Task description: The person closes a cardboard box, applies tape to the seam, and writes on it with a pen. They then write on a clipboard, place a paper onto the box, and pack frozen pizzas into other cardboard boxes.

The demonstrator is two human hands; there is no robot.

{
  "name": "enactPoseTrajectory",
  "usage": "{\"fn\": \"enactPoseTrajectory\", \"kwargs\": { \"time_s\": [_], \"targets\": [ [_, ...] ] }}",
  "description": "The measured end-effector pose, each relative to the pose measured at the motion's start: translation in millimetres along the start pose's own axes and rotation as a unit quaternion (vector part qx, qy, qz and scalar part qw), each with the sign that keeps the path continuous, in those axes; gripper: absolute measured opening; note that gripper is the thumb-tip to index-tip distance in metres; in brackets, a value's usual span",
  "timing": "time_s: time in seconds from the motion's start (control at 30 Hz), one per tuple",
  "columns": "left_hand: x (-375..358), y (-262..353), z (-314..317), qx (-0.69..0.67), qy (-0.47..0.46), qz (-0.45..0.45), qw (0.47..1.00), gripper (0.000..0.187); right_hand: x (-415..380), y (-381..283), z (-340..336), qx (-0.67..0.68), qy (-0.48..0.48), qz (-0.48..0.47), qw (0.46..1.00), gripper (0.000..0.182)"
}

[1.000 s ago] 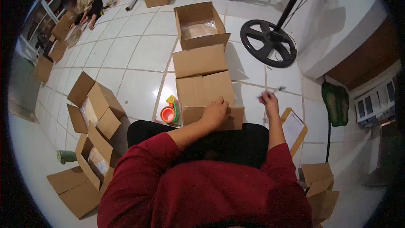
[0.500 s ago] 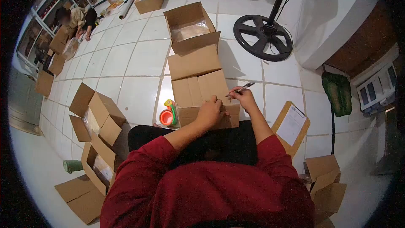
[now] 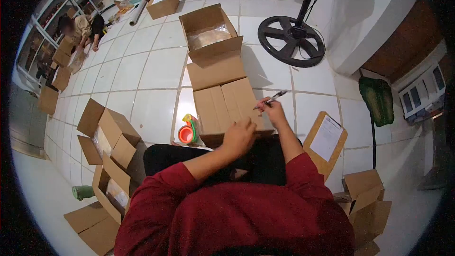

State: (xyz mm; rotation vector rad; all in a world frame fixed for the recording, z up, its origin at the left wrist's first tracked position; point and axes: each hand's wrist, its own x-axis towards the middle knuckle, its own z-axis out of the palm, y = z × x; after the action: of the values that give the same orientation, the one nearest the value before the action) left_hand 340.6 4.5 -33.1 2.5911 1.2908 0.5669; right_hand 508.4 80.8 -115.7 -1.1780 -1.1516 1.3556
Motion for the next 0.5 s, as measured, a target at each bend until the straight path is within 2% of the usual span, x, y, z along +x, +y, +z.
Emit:
{"fn": "enactPoseTrajectory", "kwargs": {
  "time_s": [0.07,0.13,0.17,0.2,0.23,0.27,0.3,0.33,0.4,0.43,0.5],
  "targets": [
    [-10,12,-6,0.018,-0.005,-0.011,1.0,0.019,4,-12,-12,0.065,0.073,-0.075,0.992,0.008],
    [-17,17,-11,0.048,-0.119,-0.04,0.991,0.026,8,-21,-33,0.065,0.153,-0.095,0.982,0.014],
    [-26,26,-14,0.058,-0.229,-0.044,0.971,0.033,6,-21,-45,0.06,0.176,-0.056,0.981,0.013],
    [-38,29,-13,0.058,-0.229,-0.047,0.97,0.033,10,-5,-70,-0.086,0.164,0.036,0.982,0.013],
    [-51,30,-11,0.045,-0.257,-0.001,0.965,0.037,12,22,-93,-0.181,0.121,0.087,0.972,0.015],
    [-61,28,-8,0.031,-0.284,0.046,0.957,0.042,13,45,-110,-0.316,0.05,0.203,0.926,0.022],
    [-69,19,3,-0.01,-0.272,0.055,0.961,0.05,13,67,-127,-0.445,-0.057,0.293,0.844,0.031],
    [-77,9,11,-0.012,-0.271,0.051,0.961,0.05,2,94,-137,-0.373,-0.051,0.377,0.846,0.035],
    [-92,-4,24,0.036,-0.186,0.139,0.972,0.059,-19,80,-130,-0.42,-0.086,0.402,0.809,0.037],
    [-96,-2,26,0.026,-0.166,0.129,0.977,0.061,-13,89,-140,-0.558,-0.143,0.276,0.769,0.039],
    [-100,-1,27,0.045,-0.174,0.113,0.977,0.061,-5,99,-149,-0.607,-0.087,0.089,0.785,0.044]
  ]
}}
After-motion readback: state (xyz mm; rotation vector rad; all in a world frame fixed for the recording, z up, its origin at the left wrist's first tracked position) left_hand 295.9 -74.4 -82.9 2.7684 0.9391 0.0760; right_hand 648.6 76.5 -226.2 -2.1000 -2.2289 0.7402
